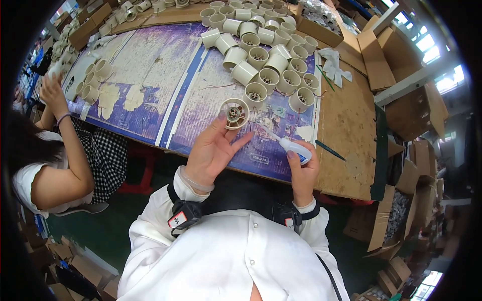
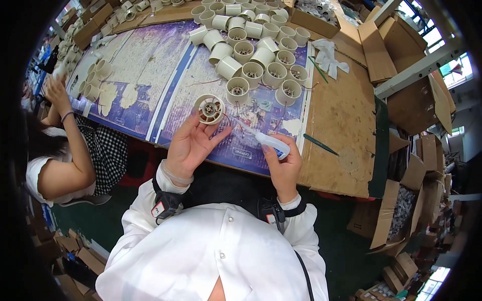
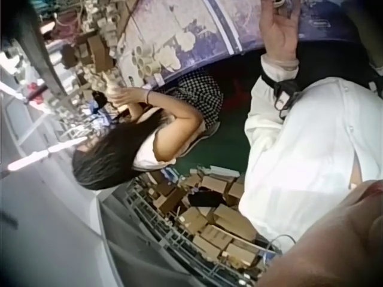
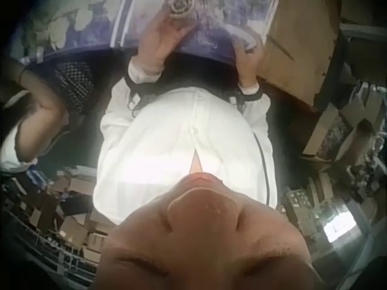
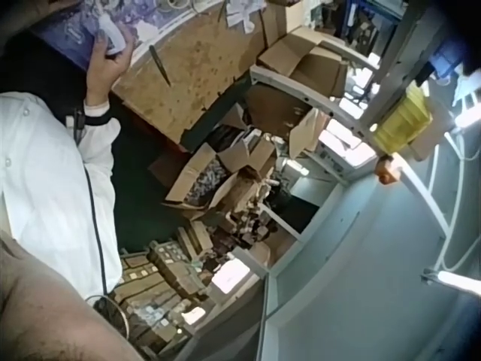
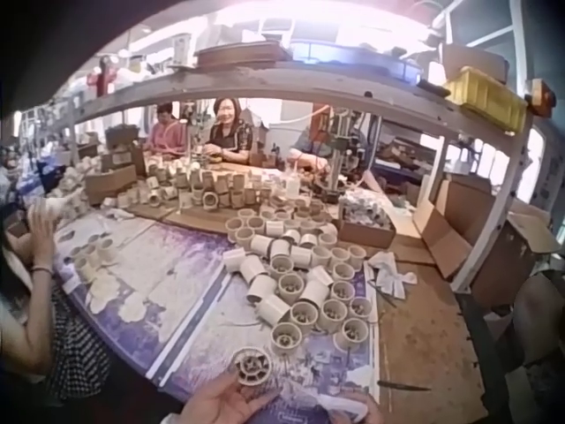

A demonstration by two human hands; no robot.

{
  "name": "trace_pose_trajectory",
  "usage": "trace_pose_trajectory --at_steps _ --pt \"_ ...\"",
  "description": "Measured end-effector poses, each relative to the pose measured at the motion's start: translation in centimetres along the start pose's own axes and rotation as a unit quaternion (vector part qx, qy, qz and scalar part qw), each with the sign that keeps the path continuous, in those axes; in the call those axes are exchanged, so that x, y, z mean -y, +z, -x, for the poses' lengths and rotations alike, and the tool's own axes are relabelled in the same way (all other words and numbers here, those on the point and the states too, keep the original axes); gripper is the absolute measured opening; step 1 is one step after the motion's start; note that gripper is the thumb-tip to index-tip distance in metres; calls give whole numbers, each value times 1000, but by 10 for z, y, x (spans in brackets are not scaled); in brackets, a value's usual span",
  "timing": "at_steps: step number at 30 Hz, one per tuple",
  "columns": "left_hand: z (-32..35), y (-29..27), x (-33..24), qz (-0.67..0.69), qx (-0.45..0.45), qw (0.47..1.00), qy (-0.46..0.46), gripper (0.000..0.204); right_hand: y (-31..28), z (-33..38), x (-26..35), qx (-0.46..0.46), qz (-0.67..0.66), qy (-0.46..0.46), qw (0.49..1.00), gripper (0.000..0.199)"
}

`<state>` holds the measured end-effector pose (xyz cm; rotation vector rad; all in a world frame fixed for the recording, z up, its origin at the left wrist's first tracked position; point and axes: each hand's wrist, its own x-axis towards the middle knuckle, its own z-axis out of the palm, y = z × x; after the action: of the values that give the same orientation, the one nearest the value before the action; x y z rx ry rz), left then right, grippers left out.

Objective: The person uses tweezers to position wires inside a plastic housing, applies glue from a bottle, and wipes the exterior and their hands with a cloth. They then repeat the process by positioning wires in another housing and wiping it clean.

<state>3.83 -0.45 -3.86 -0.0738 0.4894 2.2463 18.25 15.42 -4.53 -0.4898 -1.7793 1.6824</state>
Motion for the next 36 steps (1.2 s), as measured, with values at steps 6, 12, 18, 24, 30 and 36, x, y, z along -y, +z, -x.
trace_pose_trajectory --at_steps 6,12,18,24,30,36 --pt "-1 -6 7 -5 -16 1000 -9 25 -8 0 1 8 53 -26 998 22" --pt "-1 -16 9 -17 -4 1000 -18 34 -8 5 4 7 120 -30 992 20" --pt "-1 -21 8 -7 2 1000 -27 34 -11 9 5 14 155 -69 985 21" --pt "-1 -24 9 -1 -2 999 -34 34 -11 9 6 28 189 -113 975 22" --pt "-1 -26 10 14 2 999 -35 35 -12 10 12 47 212 -120 969 23" --pt "0 -27 12 32 2 999 -37 35 -12 11 14 47 219 -122 967 22"
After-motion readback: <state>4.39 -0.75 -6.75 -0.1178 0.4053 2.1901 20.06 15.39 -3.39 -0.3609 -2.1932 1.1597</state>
